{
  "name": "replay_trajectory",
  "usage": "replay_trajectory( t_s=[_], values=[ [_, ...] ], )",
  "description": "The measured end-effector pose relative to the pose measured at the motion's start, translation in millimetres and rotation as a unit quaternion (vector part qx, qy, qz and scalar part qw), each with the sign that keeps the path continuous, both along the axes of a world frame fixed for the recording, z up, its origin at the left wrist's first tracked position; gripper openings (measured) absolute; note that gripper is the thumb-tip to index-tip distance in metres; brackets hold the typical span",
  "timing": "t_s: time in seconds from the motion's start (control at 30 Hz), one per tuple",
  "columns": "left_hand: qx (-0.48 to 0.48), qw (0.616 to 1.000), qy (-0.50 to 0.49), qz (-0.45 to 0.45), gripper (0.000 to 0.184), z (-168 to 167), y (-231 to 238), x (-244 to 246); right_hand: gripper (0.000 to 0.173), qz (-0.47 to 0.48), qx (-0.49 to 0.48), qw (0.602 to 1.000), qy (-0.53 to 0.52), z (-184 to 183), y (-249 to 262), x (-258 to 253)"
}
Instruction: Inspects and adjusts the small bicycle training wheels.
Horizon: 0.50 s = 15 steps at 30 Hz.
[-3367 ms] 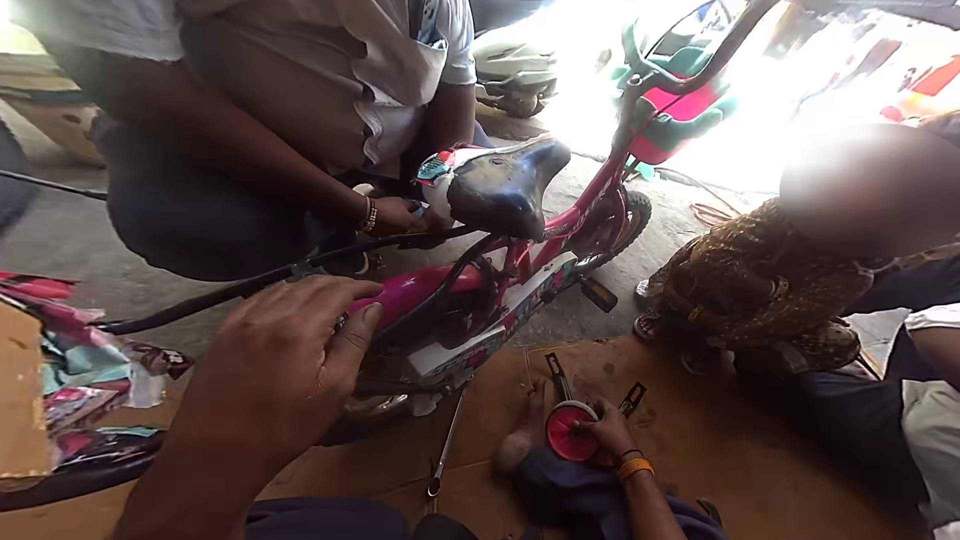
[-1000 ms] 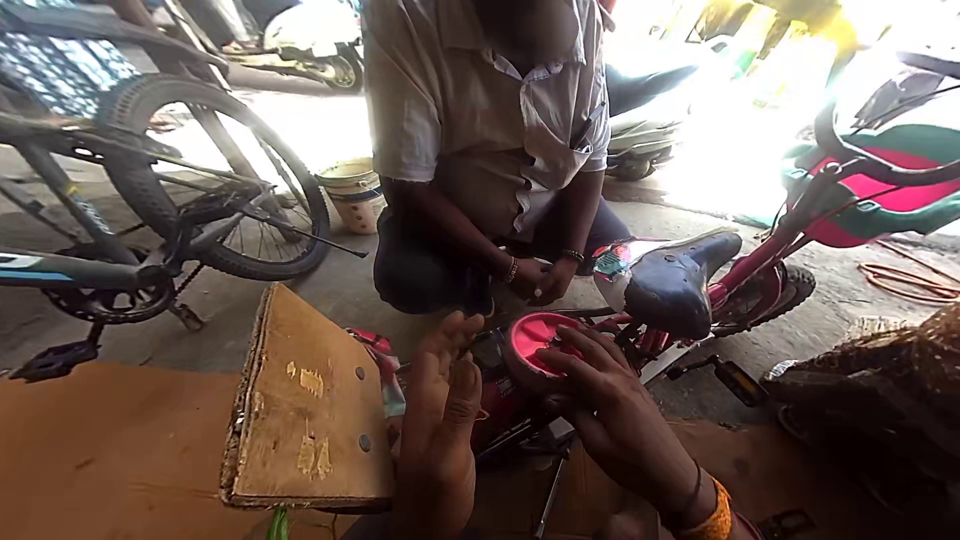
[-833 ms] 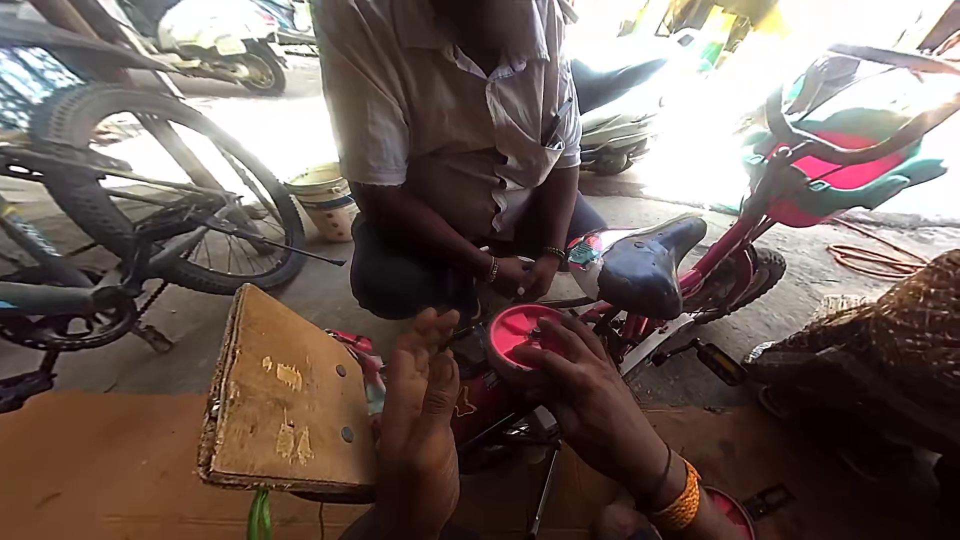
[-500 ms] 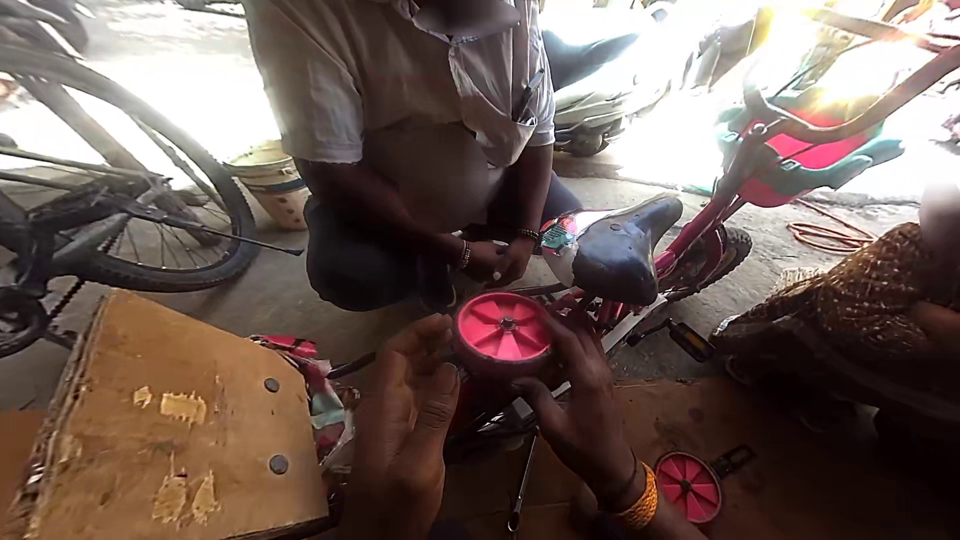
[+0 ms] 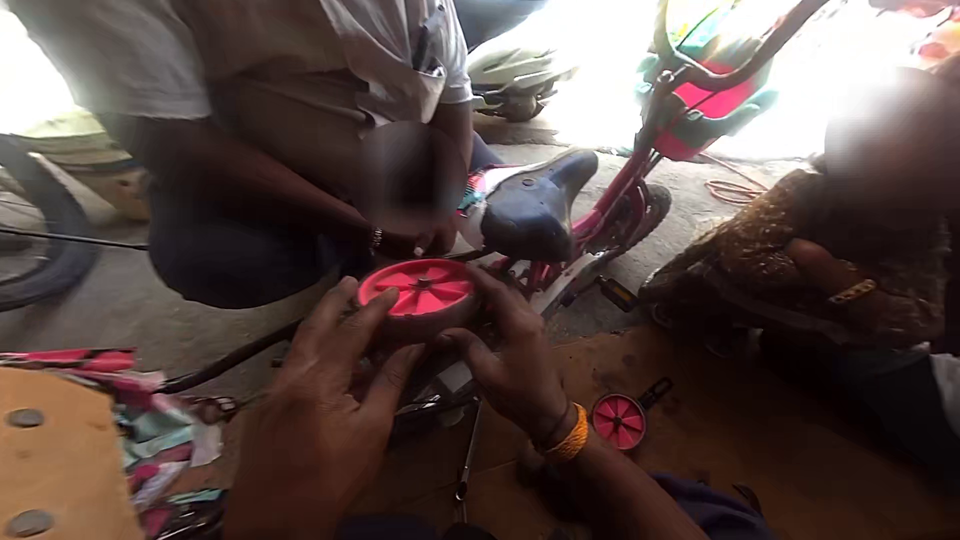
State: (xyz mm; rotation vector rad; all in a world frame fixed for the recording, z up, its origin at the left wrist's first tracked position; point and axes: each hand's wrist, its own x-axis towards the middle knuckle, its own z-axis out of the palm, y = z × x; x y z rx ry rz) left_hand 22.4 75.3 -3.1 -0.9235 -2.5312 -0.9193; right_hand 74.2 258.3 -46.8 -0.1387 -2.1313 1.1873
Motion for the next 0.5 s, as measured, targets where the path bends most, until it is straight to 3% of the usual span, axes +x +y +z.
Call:
replay_trajectory(
  t_s=[0.1, 0.23, 0.3, 0.4, 0.5],
  values=[
    [-0.046, 0.999, 0.002, 0.005, 0.060, 7, 1, -9, 0.063, -0.007, -0.013, 1.000, -0.012, -2, -5, 3],
    [-0.031, 0.999, 0.004, -0.005, 0.067, 5, 2, -19, 0.072, 0.014, -0.037, 0.999, 0.008, -7, -1, 6],
    [-0.013, 1.000, 0.002, -0.002, 0.068, 3, 5, -14, 0.072, 0.004, -0.022, 0.999, 0.027, -27, 7, 14],
    [-0.001, 0.999, -0.003, 0.034, 0.078, 5, 7, -8, 0.063, -0.141, -0.037, 0.987, -0.064, -82, 35, 47],
    [-0.002, 0.999, -0.019, 0.041, 0.076, 3, 6, -11, 0.072, -0.363, -0.151, 0.903, -0.170, -161, 83, 98]
  ],
)
